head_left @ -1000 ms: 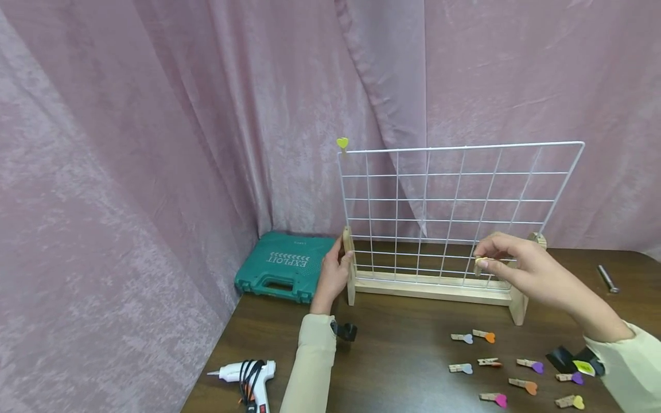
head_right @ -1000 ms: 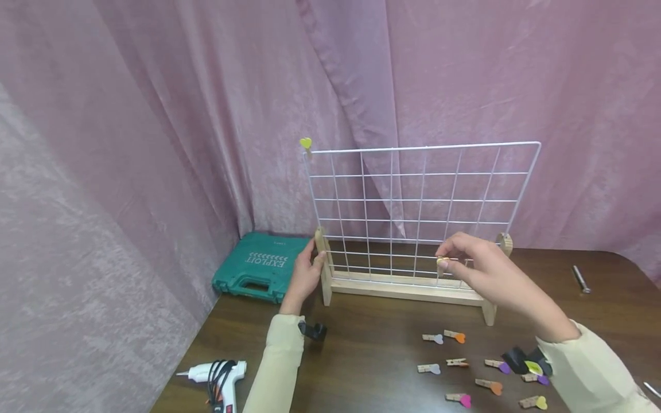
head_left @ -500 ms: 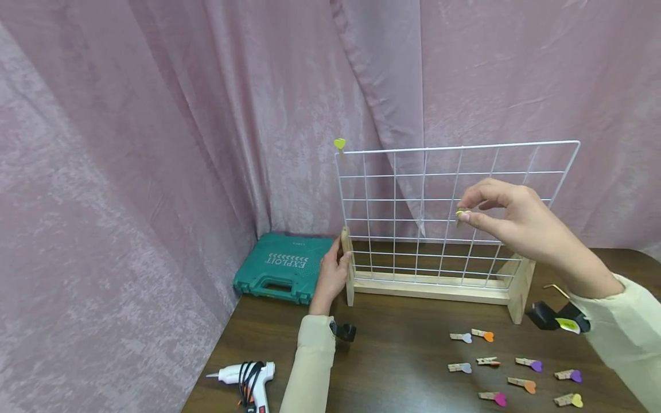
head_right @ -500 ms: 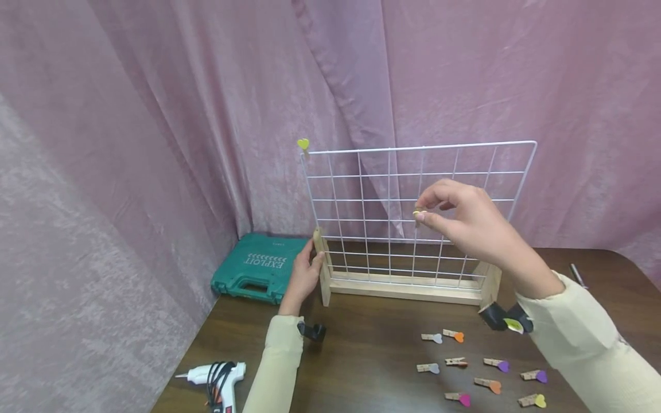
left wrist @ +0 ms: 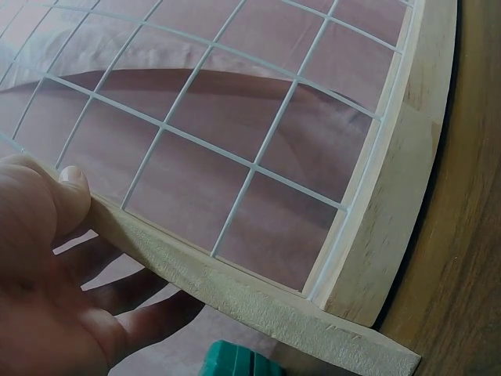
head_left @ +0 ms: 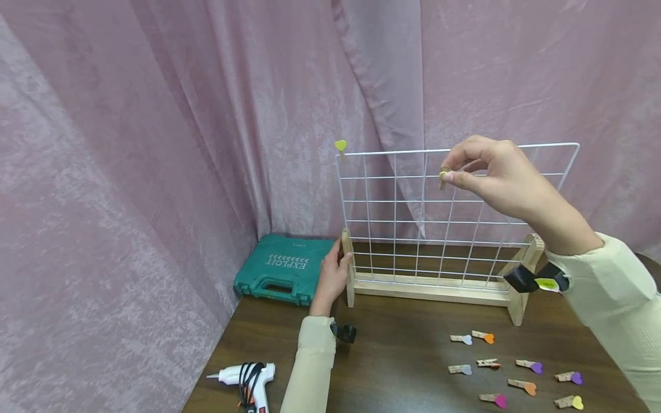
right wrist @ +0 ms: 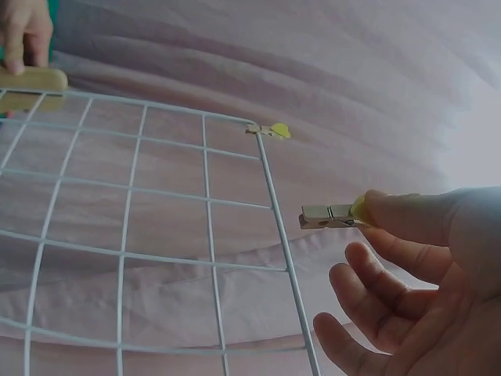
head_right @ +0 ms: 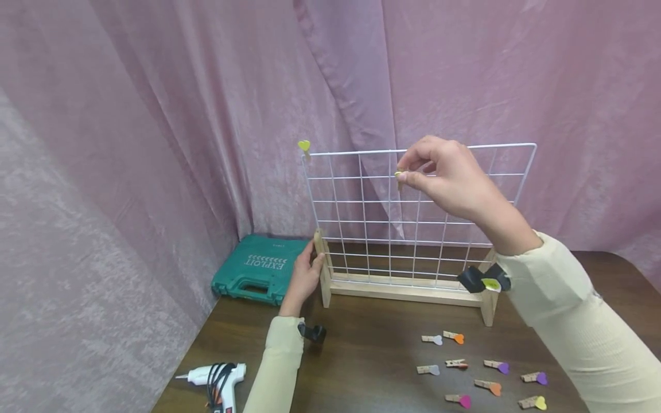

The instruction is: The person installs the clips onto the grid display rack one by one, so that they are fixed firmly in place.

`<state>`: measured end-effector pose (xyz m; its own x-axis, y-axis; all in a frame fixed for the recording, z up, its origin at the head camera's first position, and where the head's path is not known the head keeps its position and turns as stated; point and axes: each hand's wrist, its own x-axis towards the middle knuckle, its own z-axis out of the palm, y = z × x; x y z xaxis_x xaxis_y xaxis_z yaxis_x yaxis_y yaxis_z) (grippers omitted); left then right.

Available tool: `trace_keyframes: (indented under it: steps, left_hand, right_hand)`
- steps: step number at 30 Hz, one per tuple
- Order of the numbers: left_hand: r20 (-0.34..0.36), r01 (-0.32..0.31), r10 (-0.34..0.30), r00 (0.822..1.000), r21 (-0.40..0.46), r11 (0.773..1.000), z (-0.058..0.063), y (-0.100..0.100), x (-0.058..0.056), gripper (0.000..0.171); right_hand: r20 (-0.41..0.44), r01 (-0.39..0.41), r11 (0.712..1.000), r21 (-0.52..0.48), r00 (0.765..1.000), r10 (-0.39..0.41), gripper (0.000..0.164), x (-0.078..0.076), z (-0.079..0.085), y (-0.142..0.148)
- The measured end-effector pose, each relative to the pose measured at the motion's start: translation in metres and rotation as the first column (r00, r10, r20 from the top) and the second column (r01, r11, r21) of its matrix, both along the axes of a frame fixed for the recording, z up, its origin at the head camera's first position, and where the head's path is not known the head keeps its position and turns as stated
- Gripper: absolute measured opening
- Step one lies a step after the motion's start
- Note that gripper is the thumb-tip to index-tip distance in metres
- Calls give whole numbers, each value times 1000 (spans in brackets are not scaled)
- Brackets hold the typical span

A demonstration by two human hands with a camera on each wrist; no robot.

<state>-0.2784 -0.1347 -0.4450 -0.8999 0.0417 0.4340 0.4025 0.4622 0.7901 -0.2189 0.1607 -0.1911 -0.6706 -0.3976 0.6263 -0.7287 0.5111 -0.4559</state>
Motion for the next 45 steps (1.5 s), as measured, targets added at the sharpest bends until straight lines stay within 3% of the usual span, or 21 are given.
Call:
trace_keyframes:
  steps: [18,32,45]
  left_hand:
    - [-10,2,-2,1000,-24,1000,3,-1,3,49]
    - [-16,20,-21,1000,-10,1000,-2,-2,5,49]
    - [-9,5,-5,1000,-12,1000,0,0,5,48]
  right_hand:
    - [68,-17,1000,-11,998,18,11,-27,32,-47]
    - [51,-18,1000,-11,999,19,7,-52,39,-89]
    - [74,20,1000,12,997,-21,6,-73,37,-100]
